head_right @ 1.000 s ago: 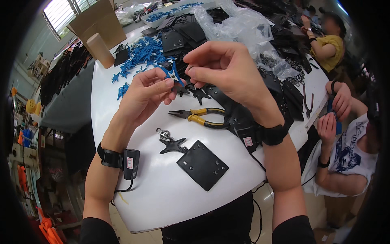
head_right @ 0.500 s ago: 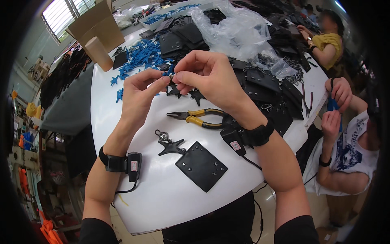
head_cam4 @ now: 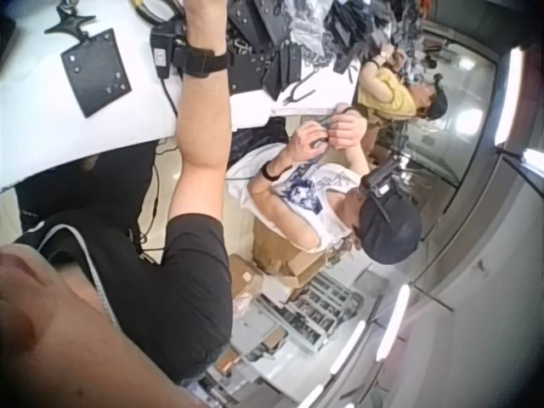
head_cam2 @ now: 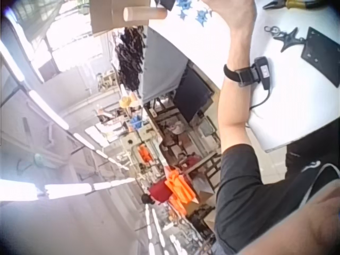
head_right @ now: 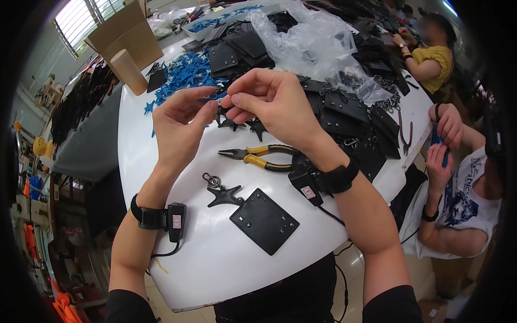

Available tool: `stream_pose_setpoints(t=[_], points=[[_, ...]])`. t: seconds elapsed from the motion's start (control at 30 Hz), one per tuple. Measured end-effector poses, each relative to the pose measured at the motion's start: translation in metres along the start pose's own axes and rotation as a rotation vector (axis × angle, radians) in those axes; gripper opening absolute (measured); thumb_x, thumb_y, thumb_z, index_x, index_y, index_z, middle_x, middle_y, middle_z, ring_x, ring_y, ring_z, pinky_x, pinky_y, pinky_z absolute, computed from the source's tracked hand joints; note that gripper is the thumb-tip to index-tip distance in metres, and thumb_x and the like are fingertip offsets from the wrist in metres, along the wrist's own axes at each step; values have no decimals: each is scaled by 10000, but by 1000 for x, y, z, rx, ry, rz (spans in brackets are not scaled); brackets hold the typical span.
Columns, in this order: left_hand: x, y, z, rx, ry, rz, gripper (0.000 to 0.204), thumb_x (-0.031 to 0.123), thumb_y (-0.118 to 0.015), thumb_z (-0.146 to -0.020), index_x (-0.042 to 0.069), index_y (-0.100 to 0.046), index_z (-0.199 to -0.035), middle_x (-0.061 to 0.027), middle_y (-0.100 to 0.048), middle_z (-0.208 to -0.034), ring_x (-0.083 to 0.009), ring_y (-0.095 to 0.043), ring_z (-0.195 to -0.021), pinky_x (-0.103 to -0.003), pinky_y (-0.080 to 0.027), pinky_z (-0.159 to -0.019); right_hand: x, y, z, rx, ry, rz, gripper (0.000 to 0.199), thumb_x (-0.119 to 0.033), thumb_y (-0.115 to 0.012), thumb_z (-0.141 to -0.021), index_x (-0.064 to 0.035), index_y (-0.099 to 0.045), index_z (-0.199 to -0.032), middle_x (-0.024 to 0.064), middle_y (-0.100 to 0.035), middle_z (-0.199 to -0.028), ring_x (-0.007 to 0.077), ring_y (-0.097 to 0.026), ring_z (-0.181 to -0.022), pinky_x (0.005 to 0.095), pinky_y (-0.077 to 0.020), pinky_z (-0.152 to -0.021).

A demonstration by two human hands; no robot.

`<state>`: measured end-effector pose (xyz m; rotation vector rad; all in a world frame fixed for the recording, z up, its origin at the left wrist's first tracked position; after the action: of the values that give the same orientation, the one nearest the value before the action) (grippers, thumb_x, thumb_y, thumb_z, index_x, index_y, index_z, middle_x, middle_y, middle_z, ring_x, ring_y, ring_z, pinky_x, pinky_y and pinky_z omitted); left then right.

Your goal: The recorder is assembling star-shaped keychains and attaching them to small leather pouches using pliers.

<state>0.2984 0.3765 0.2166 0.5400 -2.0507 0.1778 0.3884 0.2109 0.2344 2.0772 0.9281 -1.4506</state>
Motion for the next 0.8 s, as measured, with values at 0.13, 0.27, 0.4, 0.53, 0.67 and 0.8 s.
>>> stream_pose_setpoints(t=[0.13, 0.27, 0.4, 0.53, 0.67, 0.8], points=[[9, -3, 3, -3, -50, -123, 188, 16, -795, -975, -33, -798, -1156, -90, -807, -1002, -119, -761, -875, -278, -625, -795, 2, 4, 0, -7, 59, 118, 110, 5, -745, -984, 43, -779, -1081, 102, -800, -970, 134, -777, -830, 256, -630, -746], [13, -8, 6, -89, -120, -215, 166, -4, -787, -971, -41, -796, -1133, -91, -801, -1013, -119, -751, -870, -284, -629, -806, 5, 0, 2, -8, -11, 127, 118, 3, -745, -969, 42, -781, -1075, 88, -792, -933, 122, -768, -808, 251, -625, -742], [14, -11, 6, -110, -164, -205, 137, -20, -771, -977, -40, -792, -1111, -83, -785, -1027, -117, -736, -874, -280, -631, -796, 7, -3, 2, 15, -2, 170, 129, 5, -741, -952, 45, -785, -1066, 77, -786, -898, 117, -759, -793, 251, -625, -739], [12, -10, 7, -76, -196, -211, 107, 3, -757, -1004, -40, -779, -1100, -64, -762, -1000, -105, -713, -839, -258, -615, -747, 6, -3, 1, 2, 43, 205, 131, 4, -745, -934, 49, -784, -1052, 78, -786, -886, 123, -766, -793, 255, -625, -734], [14, -10, 5, -40, -189, -146, 58, 0, -770, -959, -34, -772, -1005, -95, -784, -891, -140, -751, -744, -270, -609, -693, 4, -2, 2, 17, 76, 263, 124, 8, -743, -926, 51, -779, -1036, 80, -785, -874, 126, -768, -781, 257, -624, -719], [16, -12, 7, -34, -195, -156, 50, 0, -759, -972, -34, -772, -1006, -96, -775, -901, -134, -747, -764, -270, -605, -697, 4, -3, 4, 40, 46, 149, 111, 9, -742, -928, 53, -771, -1025, 84, -781, -862, 127, -765, -758, 257, -620, -692]])
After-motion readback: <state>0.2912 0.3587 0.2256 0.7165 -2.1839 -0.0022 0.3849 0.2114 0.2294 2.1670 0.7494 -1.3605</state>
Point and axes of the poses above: each hand's wrist, its own z-axis away from the middle knuckle, its own y-axis out of the back of the hand, x = y × z, the point moved 7 cm from there along -z, towards the middle knuckle
